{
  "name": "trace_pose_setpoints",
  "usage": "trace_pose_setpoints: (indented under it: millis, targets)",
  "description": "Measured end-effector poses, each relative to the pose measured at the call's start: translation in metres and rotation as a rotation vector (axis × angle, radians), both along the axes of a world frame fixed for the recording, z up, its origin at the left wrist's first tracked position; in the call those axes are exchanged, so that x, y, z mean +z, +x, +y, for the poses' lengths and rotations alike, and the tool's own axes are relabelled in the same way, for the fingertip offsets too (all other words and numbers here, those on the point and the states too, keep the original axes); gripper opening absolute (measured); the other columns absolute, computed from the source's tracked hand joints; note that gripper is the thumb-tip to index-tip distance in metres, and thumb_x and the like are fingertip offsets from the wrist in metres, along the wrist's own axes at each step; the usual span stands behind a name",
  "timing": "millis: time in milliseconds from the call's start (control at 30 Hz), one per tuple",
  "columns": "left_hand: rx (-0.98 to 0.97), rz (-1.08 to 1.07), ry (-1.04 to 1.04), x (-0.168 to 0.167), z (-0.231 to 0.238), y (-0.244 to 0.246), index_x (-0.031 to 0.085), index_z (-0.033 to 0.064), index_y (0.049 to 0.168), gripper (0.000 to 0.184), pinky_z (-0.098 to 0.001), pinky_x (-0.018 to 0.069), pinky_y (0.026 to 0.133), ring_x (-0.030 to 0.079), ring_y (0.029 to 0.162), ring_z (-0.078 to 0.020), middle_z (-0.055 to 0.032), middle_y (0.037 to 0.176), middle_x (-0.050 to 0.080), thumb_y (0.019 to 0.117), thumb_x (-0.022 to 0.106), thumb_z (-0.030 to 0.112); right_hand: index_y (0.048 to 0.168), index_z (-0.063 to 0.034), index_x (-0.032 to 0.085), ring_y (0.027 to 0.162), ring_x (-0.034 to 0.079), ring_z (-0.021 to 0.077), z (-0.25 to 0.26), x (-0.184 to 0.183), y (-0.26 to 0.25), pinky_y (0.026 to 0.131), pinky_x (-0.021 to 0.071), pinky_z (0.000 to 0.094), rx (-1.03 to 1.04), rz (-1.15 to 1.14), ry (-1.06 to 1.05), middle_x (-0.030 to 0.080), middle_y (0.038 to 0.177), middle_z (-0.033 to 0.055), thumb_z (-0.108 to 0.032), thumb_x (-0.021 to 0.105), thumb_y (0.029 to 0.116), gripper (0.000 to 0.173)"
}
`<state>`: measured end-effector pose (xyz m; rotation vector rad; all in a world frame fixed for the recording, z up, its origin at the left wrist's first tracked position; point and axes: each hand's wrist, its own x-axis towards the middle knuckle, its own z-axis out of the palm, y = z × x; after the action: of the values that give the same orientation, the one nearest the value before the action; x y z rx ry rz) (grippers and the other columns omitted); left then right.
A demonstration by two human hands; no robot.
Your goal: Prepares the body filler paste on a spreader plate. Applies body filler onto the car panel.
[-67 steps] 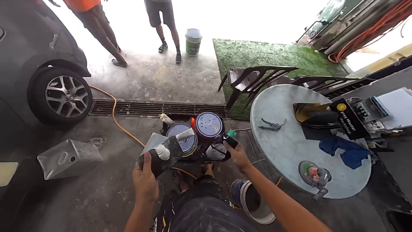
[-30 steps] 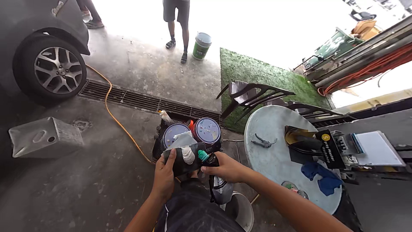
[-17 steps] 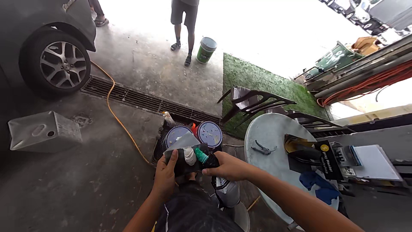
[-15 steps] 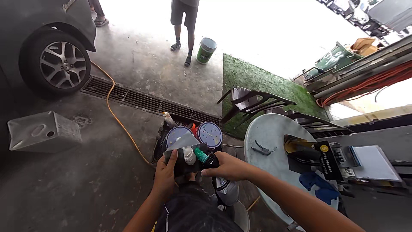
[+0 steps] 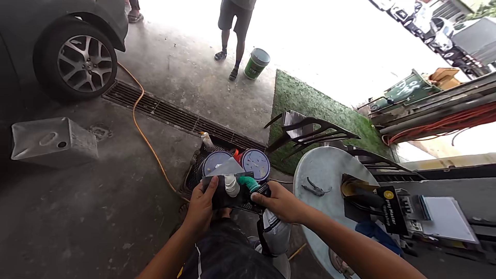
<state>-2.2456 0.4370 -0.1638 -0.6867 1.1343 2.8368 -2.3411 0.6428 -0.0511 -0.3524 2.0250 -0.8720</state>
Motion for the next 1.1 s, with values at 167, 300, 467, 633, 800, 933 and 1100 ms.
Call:
trace_pose_setpoints:
  millis: [167,300,467,633,800,933,1100]
  targets:
    - [0.004,-0.018,0.004,0.001,0.0,0.0,0.062,-0.0038,0.117,0.032,-0.0457,0.0608,0.088,0.072,0.092,-0.0283,-0.0208,0.101,0.071,0.1069,0.052,0.025,0.096,-0.0127,0.069,0.075,0.066,0.0062,-0.004,-0.004,-0.005,0.073,0.0564,0.0302,-0.021,-0.079,-0.015,0.069,0.08,-0.003,-0.047,0.073,0.0919,0.035]
    - [0.016,-0.043,0.022,0.001,-0.001,0.0,0.06,-0.0042,0.12,0.033,-0.0465,0.0604,0.088,0.072,0.094,-0.0289,-0.0213,0.103,0.07,0.1068,0.052,0.024,0.101,-0.0143,0.064,0.083,0.066,0.0032,0.0,-0.004,-0.006,0.08,0.0562,0.0281,-0.033,-0.185,-0.048,0.067,0.086,-0.0067,-0.068,0.067,0.087,0.055]
    - [0.027,-0.064,0.058,0.001,-0.004,0.001,0.06,-0.0045,0.12,0.033,-0.0463,0.0608,0.088,0.072,0.094,-0.0294,-0.0219,0.103,0.07,0.1069,0.052,0.024,0.115,-0.0101,0.062,0.102,0.067,0.0063,0.009,0.002,-0.006,0.095,0.0551,0.0319,0.028,-0.276,-0.196,0.07,0.104,-0.0027,-0.054,0.049,0.1036,0.047]
    - [0.014,-0.065,0.064,0.002,-0.005,0.001,0.06,-0.0025,0.122,0.034,-0.0464,0.0609,0.087,0.072,0.094,-0.0295,-0.0214,0.103,0.07,0.1084,0.048,0.027,0.104,-0.0094,0.063,0.085,0.067,0.0048,0.007,0.004,-0.007,0.081,0.0569,0.0285,0.171,-0.148,-0.176,0.067,0.088,-0.0025,-0.045,0.047,0.1076,0.04]
    - [-0.025,-0.026,0.049,0.0,-0.003,0.002,0.062,-0.0021,0.118,0.034,-0.0455,0.0611,0.086,0.073,0.09,-0.028,-0.0208,0.099,0.071,0.1084,0.048,0.027,0.092,-0.0129,0.065,0.075,0.063,0.0034,0.008,-0.002,-0.008,0.071,0.0535,0.0271,0.172,-0.031,-0.111,0.063,0.077,-0.0045,-0.047,0.05,0.1057,0.04]
    - [-0.021,-0.001,0.051,-0.004,-0.001,0.005,0.063,-0.0024,0.115,0.033,-0.0454,0.0612,0.085,0.073,0.089,-0.0274,-0.0203,0.098,0.071,0.108,0.049,0.027,0.091,-0.0133,0.065,0.073,0.062,0.0025,0.011,-0.002,-0.011,0.07,0.0526,0.0261,0.218,-0.04,-0.075,0.063,0.076,-0.0051,-0.048,0.051,0.1051,0.04]
    - [-0.016,0.028,0.029,-0.005,-0.004,0.009,0.063,-0.0007,0.114,0.031,-0.0442,0.0616,0.084,0.073,0.087,-0.0263,-0.0187,0.096,0.071,0.1076,0.049,0.026,0.095,-0.0127,0.063,0.072,0.063,0.0048,0.013,-0.005,-0.014,0.069,0.054,0.0273,0.198,-0.148,0.0,0.063,0.076,-0.0031,-0.052,0.05,0.1047,0.043]
